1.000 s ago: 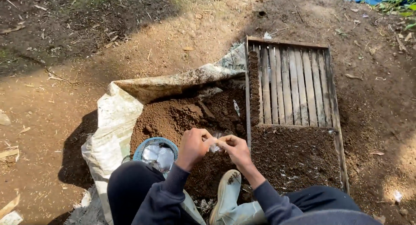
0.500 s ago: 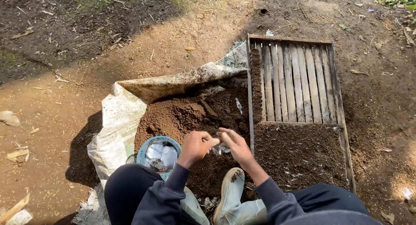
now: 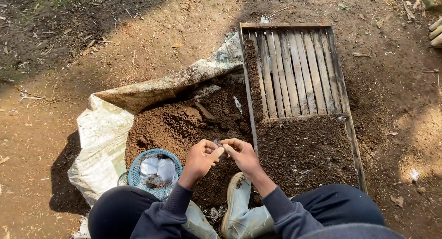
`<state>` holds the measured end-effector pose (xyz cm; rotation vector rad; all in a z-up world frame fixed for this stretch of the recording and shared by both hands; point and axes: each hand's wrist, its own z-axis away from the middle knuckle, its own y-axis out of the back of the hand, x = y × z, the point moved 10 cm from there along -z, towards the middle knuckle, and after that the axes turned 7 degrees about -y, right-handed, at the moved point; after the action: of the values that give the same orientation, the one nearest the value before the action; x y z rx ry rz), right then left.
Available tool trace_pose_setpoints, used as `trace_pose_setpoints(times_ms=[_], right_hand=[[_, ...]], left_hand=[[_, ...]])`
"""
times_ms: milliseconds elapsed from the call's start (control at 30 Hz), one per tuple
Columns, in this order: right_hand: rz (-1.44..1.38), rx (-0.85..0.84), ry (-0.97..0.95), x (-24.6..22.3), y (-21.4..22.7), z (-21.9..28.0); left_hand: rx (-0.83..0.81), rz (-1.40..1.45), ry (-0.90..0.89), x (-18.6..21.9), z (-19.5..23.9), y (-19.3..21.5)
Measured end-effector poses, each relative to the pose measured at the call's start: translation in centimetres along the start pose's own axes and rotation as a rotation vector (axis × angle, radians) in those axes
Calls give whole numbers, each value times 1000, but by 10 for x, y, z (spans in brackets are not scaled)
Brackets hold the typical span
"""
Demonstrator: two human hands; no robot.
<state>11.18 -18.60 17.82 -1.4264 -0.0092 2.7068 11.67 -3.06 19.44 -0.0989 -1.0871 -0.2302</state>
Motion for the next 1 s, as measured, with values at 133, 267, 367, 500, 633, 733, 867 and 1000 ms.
trace_pose_setpoints(times_ms=[133, 267, 367, 500, 633, 733, 867, 1000], right_hand=[[-33, 37, 10, 9, -4, -7], [-46, -37, -25, -14, -18, 9], [93, -23, 39, -18, -16, 8], [193, 70, 64, -12, -10, 4], [185, 93, 69, 7, -2, -10], [45, 52, 44, 0, -10, -2], [33, -15, 91, -29, -26, 16], [52, -7, 77, -17, -19, 7]], left_hand=[[75, -105, -57, -9, -8, 3], [120, -240, -64, -3, -4, 9], [104, -282, -75, -1, -3, 7], [119, -329, -79, -17, -11, 8], [117, -311, -58, -6, -3, 11], [140, -262, -103, 0, 0, 15], [125, -280, -125, 6, 2, 17], [110, -315, -122, -1, -2, 19]])
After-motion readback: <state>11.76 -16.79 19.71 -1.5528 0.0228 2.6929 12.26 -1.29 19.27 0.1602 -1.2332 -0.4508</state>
